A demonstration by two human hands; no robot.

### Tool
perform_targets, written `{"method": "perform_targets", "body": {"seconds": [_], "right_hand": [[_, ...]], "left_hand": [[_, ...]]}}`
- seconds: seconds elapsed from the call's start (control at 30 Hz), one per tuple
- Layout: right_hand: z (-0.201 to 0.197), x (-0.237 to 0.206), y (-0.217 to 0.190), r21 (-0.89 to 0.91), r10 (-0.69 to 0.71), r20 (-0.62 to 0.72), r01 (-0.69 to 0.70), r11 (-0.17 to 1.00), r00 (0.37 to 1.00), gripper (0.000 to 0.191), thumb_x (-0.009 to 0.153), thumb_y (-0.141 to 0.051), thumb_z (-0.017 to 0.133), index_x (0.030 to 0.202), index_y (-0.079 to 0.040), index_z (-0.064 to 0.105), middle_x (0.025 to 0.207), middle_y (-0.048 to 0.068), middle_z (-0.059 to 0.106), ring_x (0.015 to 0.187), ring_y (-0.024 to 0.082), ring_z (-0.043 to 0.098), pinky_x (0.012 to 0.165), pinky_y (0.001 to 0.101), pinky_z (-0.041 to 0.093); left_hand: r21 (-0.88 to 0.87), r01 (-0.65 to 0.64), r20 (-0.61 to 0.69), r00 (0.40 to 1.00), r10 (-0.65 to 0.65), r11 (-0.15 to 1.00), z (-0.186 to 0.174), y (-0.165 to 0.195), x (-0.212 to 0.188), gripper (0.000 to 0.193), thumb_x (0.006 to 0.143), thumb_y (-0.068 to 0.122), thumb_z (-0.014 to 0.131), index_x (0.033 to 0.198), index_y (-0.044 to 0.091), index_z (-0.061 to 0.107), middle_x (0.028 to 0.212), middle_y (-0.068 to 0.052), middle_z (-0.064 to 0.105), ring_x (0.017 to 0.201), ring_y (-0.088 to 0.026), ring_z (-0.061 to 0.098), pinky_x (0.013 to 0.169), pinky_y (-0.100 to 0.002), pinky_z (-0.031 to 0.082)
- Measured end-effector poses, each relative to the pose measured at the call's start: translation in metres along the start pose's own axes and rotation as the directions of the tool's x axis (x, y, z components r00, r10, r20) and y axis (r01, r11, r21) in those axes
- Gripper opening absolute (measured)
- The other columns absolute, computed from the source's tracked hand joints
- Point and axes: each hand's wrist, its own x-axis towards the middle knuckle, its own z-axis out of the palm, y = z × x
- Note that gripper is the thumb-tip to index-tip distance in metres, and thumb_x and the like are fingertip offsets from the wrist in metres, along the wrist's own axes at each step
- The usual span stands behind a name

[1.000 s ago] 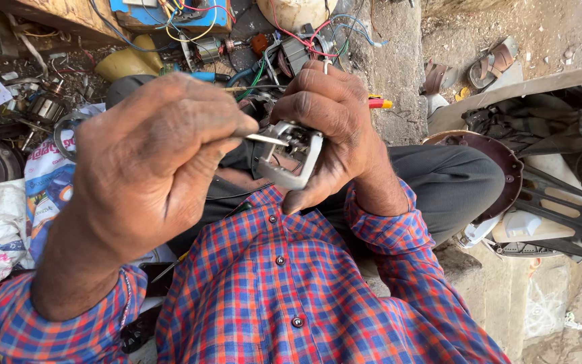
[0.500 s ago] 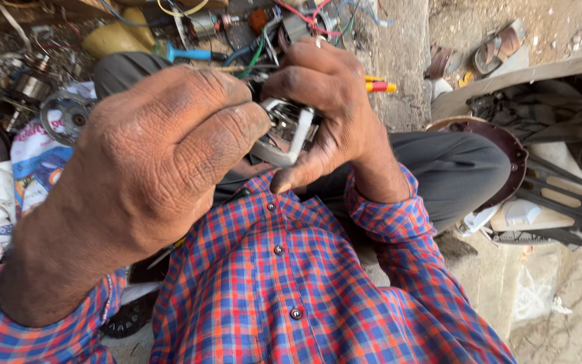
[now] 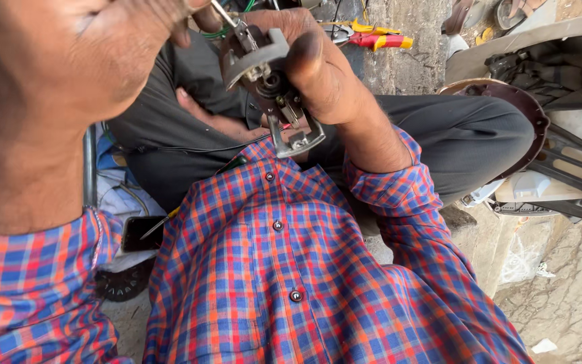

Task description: The person sits on the ground repairing a small electric motor. They use a screwdriver to unscrew and open the motor housing, pull out and reposition the copper windings and carbon brushes by hand, and reassemble the housing parts back together.

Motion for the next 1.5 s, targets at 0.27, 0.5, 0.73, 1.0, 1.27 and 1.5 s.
{"method": "perform_targets", "body": {"seconds": [0.27,0.5,0.73,1.0,1.27,1.5], "right_hand": [[0.010,0.001,0.009,0.142,0.091,-0.052,-0.083,0.986,0.994,0.108,0.091,-0.094,0.025,0.103,0.004,0.070,0.090,0.009,0.071,0.081,0.014,0.066,0.074,0.0252,0.053],[0.010,0.007,0.023,0.234,0.180,-0.063,-0.161,0.959,0.982,0.105,0.088,-0.093,0.026,0.104,0.001,0.070,0.088,0.010,0.071,0.078,0.017,0.067,0.076,0.0279,0.054],[0.011,0.004,0.020,0.224,0.077,-0.077,-0.058,0.973,0.994,0.106,0.092,-0.091,0.024,0.104,0.004,0.070,0.090,0.013,0.071,0.084,0.019,0.068,0.080,0.0274,0.055],[0.009,0.006,0.024,0.361,0.197,-0.062,-0.162,0.919,0.978,0.101,0.093,-0.087,0.025,0.107,0.003,0.069,0.086,0.014,0.071,0.074,0.020,0.065,0.068,0.0285,0.053],[0.011,0.007,0.025,0.425,0.207,-0.165,-0.120,0.897,0.964,0.091,0.098,-0.080,0.033,0.105,0.004,0.068,0.086,0.015,0.070,0.072,0.021,0.064,0.065,0.0296,0.053],[0.004,0.003,0.037,0.368,0.118,-0.126,-0.064,0.928,0.985,0.096,0.104,-0.081,0.036,0.110,0.009,0.068,0.091,0.016,0.072,0.078,0.020,0.068,0.073,0.0300,0.057]], "left_hand": [[-0.078,0.139,0.163,0.979,-0.125,0.987,-0.002,-0.030,0.009,0.020,0.094,0.000,0.075,0.108,-0.009,0.063,0.095,-0.017,0.068,0.082,-0.031,0.069,0.069,-0.041,0.056],[-0.096,0.121,0.223,0.970,-0.097,0.988,0.000,0.011,0.037,0.019,0.094,0.002,0.074,0.106,-0.007,0.063,0.095,-0.016,0.068,0.080,-0.030,0.067,0.068,-0.040,0.056],[-0.131,0.246,0.247,0.946,-0.208,0.960,-0.022,-0.030,0.021,0.018,0.094,0.003,0.074,0.105,-0.006,0.062,0.095,-0.014,0.068,0.078,-0.028,0.066,0.066,-0.039,0.055],[-0.151,0.257,0.231,0.948,-0.219,0.955,-0.014,-0.076,-0.001,0.016,0.094,0.004,0.073,0.103,-0.004,0.061,0.094,-0.012,0.067,0.075,-0.026,0.065,0.064,-0.039,0.054],[-0.138,0.161,0.219,0.967,-0.129,0.977,0.024,-0.027,0.031,0.015,0.094,0.006,0.072,0.101,-0.002,0.061,0.094,-0.011,0.067,0.073,-0.024,0.064,0.062,-0.038,0.053],[-0.200,0.233,0.198,0.961,-0.194,0.952,-0.005,-0.031,0.024,0.014,0.094,0.007,0.071,0.099,-0.001,0.060,0.094,-0.009,0.067,0.070,-0.023,0.062,0.060,-0.037,0.053]]}}
